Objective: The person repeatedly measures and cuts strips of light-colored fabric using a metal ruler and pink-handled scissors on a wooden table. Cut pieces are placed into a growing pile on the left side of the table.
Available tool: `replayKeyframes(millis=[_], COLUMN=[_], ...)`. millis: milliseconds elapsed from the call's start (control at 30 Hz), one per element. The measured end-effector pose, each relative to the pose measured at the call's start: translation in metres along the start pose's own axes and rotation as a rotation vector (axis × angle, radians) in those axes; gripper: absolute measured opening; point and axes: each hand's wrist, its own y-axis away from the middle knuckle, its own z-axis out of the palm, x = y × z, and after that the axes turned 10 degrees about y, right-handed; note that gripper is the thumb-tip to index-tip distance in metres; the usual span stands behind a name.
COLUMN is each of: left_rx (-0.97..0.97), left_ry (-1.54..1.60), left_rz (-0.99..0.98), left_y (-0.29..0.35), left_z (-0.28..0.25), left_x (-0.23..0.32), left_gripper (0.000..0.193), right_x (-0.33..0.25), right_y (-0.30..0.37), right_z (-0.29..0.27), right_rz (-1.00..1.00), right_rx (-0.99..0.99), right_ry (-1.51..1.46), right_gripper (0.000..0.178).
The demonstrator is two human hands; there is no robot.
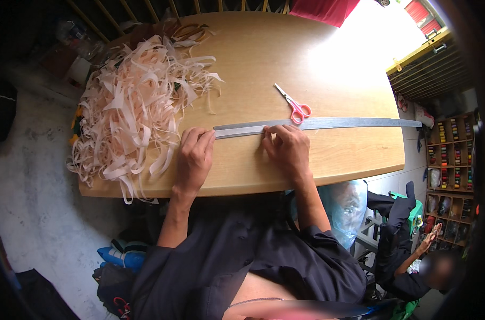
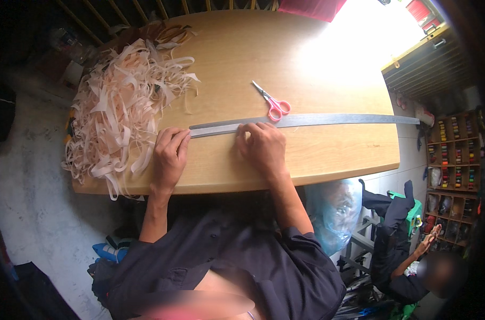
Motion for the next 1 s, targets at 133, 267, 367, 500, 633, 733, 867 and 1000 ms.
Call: replayKeyframes(millis=[133, 267, 367, 500, 633, 733, 867, 1000], left_rx=[0.016, 0.006, -0.008, -0.042, -0.054, -0.062, -0.045, -0.055], left_ry=[0.003, 0.000, -0.016, -0.044, -0.068, -0.127, -0.130, -0.137], left_rz=[-0.021, -0.063, -0.078, -0.080, -0.048, -0.025, 0.027, 0.057], left_y=[-0.003, -0.004, -0.008, -0.010, -0.010, -0.009, -0.007, -0.005], left_z=[-0.001, -0.003, -0.008, -0.011, -0.011, -0.009, -0.007, -0.005], left_x=[0.001, 0.000, -0.002, -0.001, 0.000, -0.002, -0.008, -0.012], left_gripper=[0.012, 0.011, 0.011, 0.010, 0.010, 0.010, 0.010, 0.010], right_x=[-0.001, -0.001, 0.000, 0.000, -0.001, -0.001, 0.000, 0.000], right_y=[0.000, 0.000, 0.000, 0.000, 0.000, 0.000, 0.001, 0.001], right_z=[-0.002, -0.003, -0.002, -0.002, -0.003, -0.002, -0.001, -0.002], right_rz=[0.024, 0.017, 0.014, 0.010, 0.012, 0.021, 0.033, 0.062], right_rx=[-0.031, -0.041, -0.029, -0.032, -0.036, -0.033, -0.029, -0.029], right_ry=[0.002, 0.001, -0.007, 0.002, 0.013, 0.007, -0.009, -0.069], right_gripper=[0.010, 0.009, 0.010, 0.010, 0.010, 0.009, 0.009, 0.007])
